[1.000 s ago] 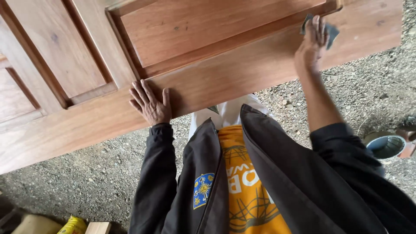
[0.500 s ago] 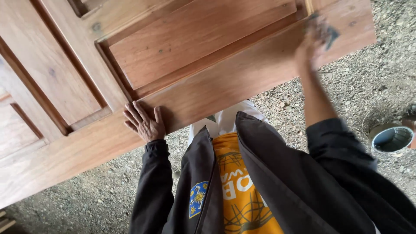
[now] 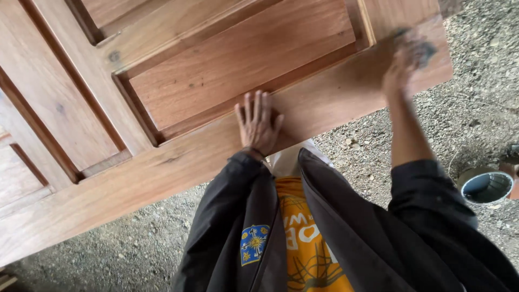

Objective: Sanding a wooden door with sandpaper to smooth the surface and recessed panels.

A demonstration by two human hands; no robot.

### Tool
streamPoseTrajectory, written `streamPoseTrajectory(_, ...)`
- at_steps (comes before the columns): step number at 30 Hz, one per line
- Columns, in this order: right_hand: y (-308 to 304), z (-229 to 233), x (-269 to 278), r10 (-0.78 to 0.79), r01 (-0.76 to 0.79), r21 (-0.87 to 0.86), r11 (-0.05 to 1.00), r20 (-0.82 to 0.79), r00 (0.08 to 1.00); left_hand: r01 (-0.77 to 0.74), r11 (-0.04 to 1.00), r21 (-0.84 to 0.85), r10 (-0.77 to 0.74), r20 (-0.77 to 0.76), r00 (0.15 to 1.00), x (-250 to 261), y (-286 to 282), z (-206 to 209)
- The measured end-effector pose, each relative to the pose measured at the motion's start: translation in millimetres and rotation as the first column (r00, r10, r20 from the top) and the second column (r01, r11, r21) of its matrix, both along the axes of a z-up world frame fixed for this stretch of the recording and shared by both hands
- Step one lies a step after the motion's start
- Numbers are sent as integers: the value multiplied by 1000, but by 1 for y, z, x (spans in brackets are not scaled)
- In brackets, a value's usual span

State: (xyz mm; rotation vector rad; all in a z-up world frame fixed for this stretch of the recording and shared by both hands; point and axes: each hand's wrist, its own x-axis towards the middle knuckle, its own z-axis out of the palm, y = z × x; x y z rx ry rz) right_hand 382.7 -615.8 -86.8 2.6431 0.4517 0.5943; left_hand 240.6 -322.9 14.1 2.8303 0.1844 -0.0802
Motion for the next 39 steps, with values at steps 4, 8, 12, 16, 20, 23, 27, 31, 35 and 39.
streamPoseTrajectory(4,11,-17,-4,-263,339,-504,795,217,940,88,995,-47,-82,119,990,8,-10,-6)
streamPoseTrajectory(8,109,62,-65,468,-193,679,708,-248,848,43,998,-34,-39,98,994,-4,17,-16)
streamPoseTrajectory(12,61,50,-16,505,-106,967,231,-26,863,-40,999,19,38,115,993,-34,64,-18)
streamPoseTrajectory(16,12,56,14,584,-433,548,716,-131,801,-126,986,111,115,105,988,-71,119,-26)
streamPoseTrajectory(20,77,61,-25,633,-361,636,682,-264,728,-287,943,171,269,120,956,-106,169,-17)
streamPoseTrajectory(23,187,64,-77,671,-377,721,581,-161,724,-356,928,108,343,124,931,-123,185,-24)
streamPoseTrajectory(27,258,79,-89,832,-584,641,498,-164,530,-367,923,114,353,126,927,-126,192,-23)
streamPoseTrajectory(31,160,73,-46,767,-429,652,625,-412,492,-495,855,155,472,162,867,-151,225,-30)
streamPoseTrajectory(35,120,116,-15,673,-377,564,735,-536,510,-625,752,212,617,108,779,-168,248,-35)
streamPoseTrajectory(39,209,107,-58,769,-386,671,633,-487,415,-661,733,161,661,60,748,-163,244,-17)
